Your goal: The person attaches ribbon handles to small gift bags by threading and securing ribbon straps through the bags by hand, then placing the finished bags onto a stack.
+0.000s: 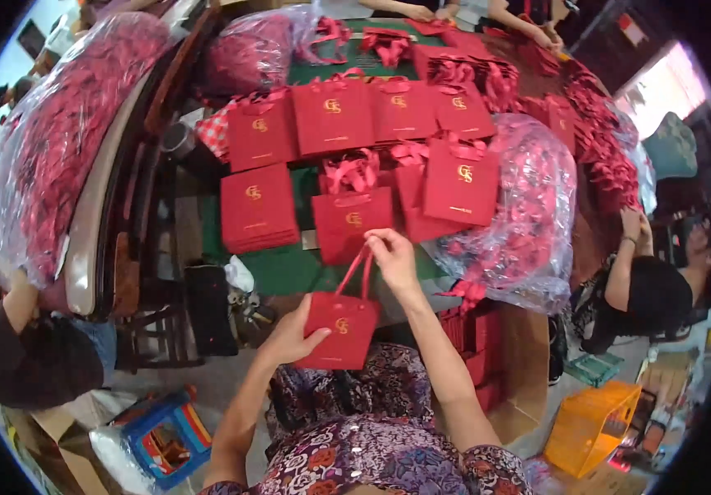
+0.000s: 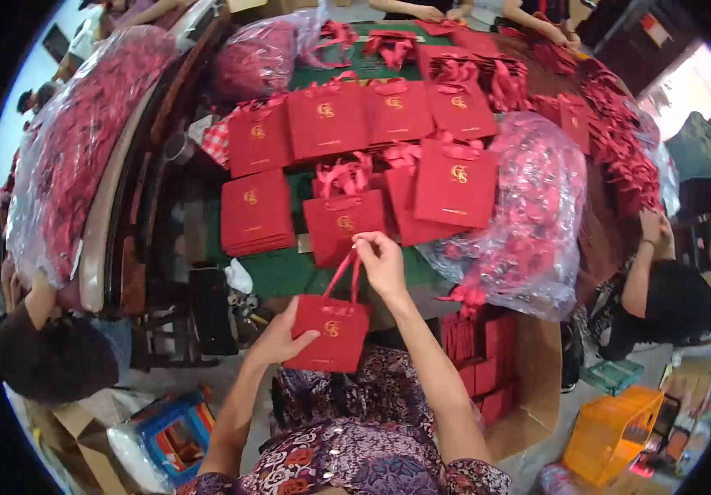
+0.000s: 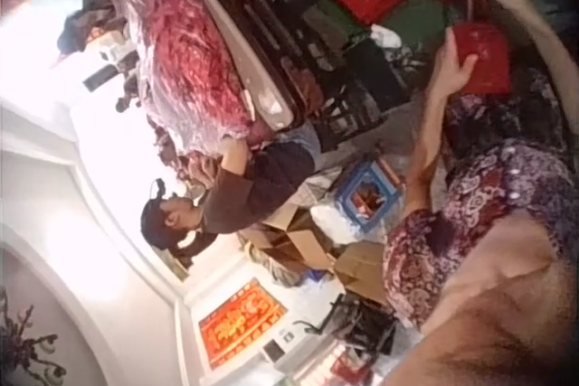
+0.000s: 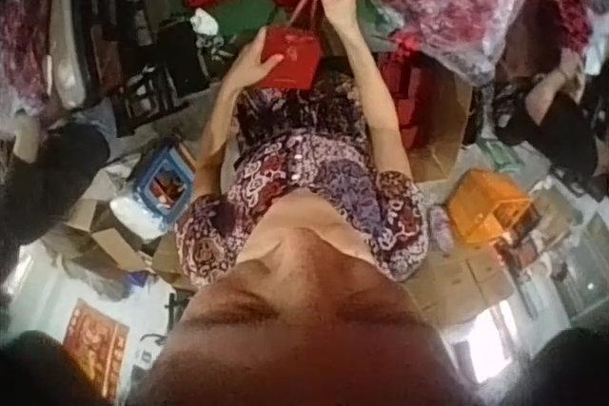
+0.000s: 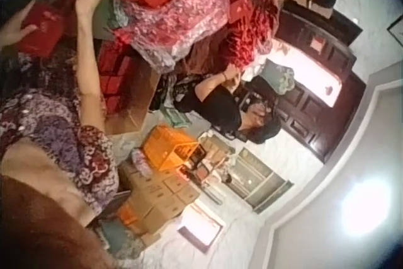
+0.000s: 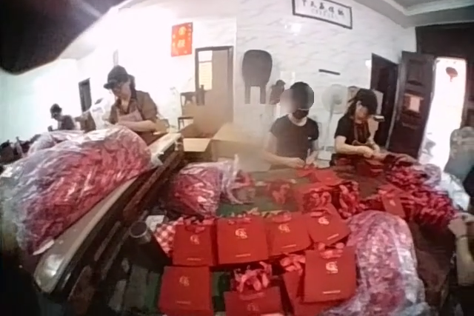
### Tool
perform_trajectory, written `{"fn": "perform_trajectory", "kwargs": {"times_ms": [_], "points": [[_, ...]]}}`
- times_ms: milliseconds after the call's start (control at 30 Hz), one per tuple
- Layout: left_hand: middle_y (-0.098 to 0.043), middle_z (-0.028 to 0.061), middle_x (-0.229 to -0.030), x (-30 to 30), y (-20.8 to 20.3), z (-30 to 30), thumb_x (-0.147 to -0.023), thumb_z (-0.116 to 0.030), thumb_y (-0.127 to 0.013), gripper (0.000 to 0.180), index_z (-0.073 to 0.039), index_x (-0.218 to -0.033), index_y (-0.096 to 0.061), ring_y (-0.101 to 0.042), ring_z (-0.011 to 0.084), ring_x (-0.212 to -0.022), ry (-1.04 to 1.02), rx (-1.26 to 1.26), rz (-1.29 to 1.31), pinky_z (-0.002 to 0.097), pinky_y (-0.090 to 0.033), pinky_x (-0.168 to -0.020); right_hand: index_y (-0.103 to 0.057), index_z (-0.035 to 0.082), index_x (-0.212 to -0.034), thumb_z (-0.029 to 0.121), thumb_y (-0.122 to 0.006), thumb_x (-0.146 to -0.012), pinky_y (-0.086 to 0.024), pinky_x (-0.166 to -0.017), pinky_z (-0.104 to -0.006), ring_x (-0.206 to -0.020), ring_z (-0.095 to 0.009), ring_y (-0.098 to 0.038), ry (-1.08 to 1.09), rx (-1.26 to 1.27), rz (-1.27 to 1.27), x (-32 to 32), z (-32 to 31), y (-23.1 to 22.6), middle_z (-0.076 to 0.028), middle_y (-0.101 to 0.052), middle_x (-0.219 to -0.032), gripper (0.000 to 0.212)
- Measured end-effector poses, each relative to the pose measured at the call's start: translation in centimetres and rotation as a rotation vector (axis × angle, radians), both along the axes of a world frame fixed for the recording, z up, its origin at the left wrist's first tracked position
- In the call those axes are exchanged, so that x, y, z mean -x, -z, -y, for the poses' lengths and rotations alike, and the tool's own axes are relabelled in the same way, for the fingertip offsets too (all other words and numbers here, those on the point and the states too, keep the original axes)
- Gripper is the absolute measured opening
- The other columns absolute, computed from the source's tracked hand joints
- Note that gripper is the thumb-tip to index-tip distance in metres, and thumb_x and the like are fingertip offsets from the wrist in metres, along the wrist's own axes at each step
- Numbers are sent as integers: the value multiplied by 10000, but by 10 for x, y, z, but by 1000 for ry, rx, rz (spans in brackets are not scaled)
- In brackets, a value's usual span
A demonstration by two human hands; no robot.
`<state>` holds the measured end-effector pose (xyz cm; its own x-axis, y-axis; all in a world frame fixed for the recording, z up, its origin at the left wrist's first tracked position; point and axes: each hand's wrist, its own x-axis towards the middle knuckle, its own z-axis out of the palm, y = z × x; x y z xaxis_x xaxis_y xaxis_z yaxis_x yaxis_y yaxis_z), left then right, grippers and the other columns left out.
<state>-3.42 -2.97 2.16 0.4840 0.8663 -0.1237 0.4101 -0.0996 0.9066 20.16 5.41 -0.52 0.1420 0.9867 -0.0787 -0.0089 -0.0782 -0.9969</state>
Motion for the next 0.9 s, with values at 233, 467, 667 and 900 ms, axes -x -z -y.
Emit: {"fn": "perform_trajectory", "kwargs": {"times_ms": [233, 467, 667, 900], "points": [[-598, 121, -1296, 17, -7, 4, -882, -80, -725, 659, 45, -1433, -384, -568, 156, -1176, -127, 167, 134, 327, -458, -1001, -688, 27, -1107, 158, -665, -958, -491, -674, -234, -791, -78, -613, 13, -78, 133, -8, 20, -14, -20, -685, -908, 199], [-613, 113, -1206, 36, -28, 1, -966, -55, -570, 400, 5, -1352, -484, -581, 156, -1068, -546, -45, 158, 313, -470, -950, -584, 32, -1037, 88, -656, -889, -407, -905, -435, -1038, -317, -503, 504, -248, 794, -55, 103, -5, -124, -552, -1022, 174], [-602, 86, -970, 2, -53, 5, -860, 35, -636, 374, -40, -1218, -562, -592, 136, -787, -556, -239, -88, 289, -501, -661, -475, 0, -1249, 274, -742, -871, -304, -1033, -525, -1206, -417, -387, 718, -137, 965, -98, 131, 32, -262, -403, -1296, 537], [-566, 117, -961, -69, -38, 14, -780, -118, -732, 411, -80, -1148, -551, -625, 300, -862, -384, -262, -242, 438, -515, -713, -536, -37, -1169, -6, -595, -874, -436, -925, -511, -1111, -485, -497, 506, -46, 880, -94, 105, 37, -287, -474, -1166, 303]]}}
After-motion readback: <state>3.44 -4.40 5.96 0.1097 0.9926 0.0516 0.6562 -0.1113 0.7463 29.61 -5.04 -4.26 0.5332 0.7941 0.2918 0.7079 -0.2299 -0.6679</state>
